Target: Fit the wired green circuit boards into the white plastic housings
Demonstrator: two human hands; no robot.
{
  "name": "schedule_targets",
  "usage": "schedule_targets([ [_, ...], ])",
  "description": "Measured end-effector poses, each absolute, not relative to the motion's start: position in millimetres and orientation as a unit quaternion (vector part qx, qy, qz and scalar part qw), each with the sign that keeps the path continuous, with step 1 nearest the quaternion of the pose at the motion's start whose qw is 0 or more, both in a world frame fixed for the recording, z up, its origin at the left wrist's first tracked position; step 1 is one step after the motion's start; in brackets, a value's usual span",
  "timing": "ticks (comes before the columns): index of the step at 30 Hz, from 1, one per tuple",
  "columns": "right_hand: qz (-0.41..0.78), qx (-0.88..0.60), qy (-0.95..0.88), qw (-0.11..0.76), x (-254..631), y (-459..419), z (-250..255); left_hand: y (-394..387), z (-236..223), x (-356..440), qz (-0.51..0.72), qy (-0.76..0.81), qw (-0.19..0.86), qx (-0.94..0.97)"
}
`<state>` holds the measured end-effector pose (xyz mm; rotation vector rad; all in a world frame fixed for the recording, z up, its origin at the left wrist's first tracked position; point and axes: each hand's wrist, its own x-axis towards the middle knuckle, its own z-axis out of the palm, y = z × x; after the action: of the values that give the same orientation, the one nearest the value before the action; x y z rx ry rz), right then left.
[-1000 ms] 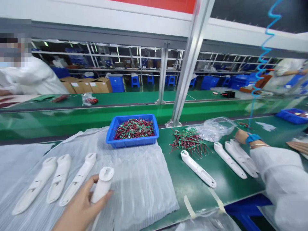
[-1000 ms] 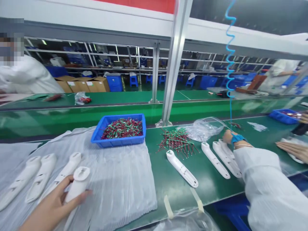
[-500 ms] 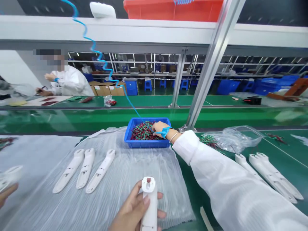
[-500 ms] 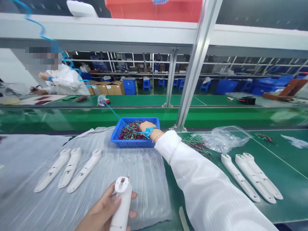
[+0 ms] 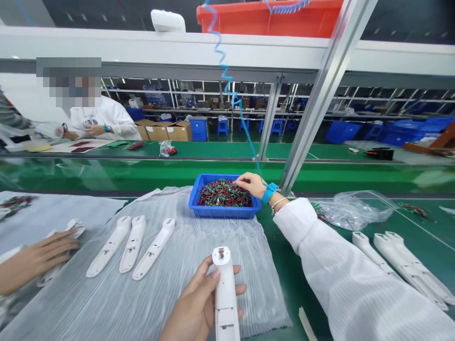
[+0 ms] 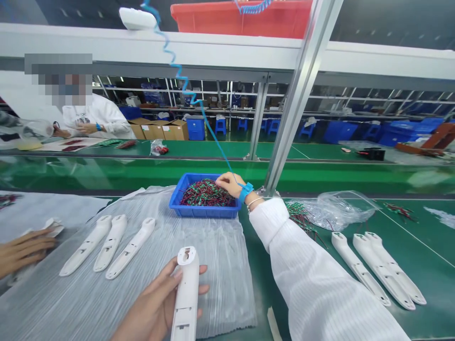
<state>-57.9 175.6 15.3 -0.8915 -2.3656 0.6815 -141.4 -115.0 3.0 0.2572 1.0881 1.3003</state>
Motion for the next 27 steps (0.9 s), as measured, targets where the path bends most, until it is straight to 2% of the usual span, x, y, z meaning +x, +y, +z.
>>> schedule_targets([
  [4, 0.303, -0.315, -0.826, 0.356, -43, 159, 23, -114, 8, -138, 0.584, 0.481, 0.641, 0.132],
  [9, 0.339, -0.280, -0.817, 0.372, -5, 105, 40, -106, 13, -132, 0.589, 0.462, 0.641, 0.172],
  [11, 0.266, -0.258, -0.843, 0.391, 14, 81, 47, -103, 11, -128, 0.584, 0.449, 0.646, 0.199],
  [13, 0.145, -0.222, -0.871, 0.413, 31, 58, 52, -101, 7, -125, 0.574, 0.445, 0.647, 0.230],
  [16, 0.034, -0.178, -0.898, 0.400, 47, 30, 52, -99, 0, -119, 0.565, 0.456, 0.630, 0.275],
  [21, -0.045, -0.160, -0.913, 0.374, 50, 3, 48, -98, -6, -114, 0.561, 0.469, 0.604, 0.316],
  [27, -0.053, -0.152, -0.893, 0.420, 42, -8, 47, -101, -5, -114, 0.579, 0.478, 0.570, 0.334],
])
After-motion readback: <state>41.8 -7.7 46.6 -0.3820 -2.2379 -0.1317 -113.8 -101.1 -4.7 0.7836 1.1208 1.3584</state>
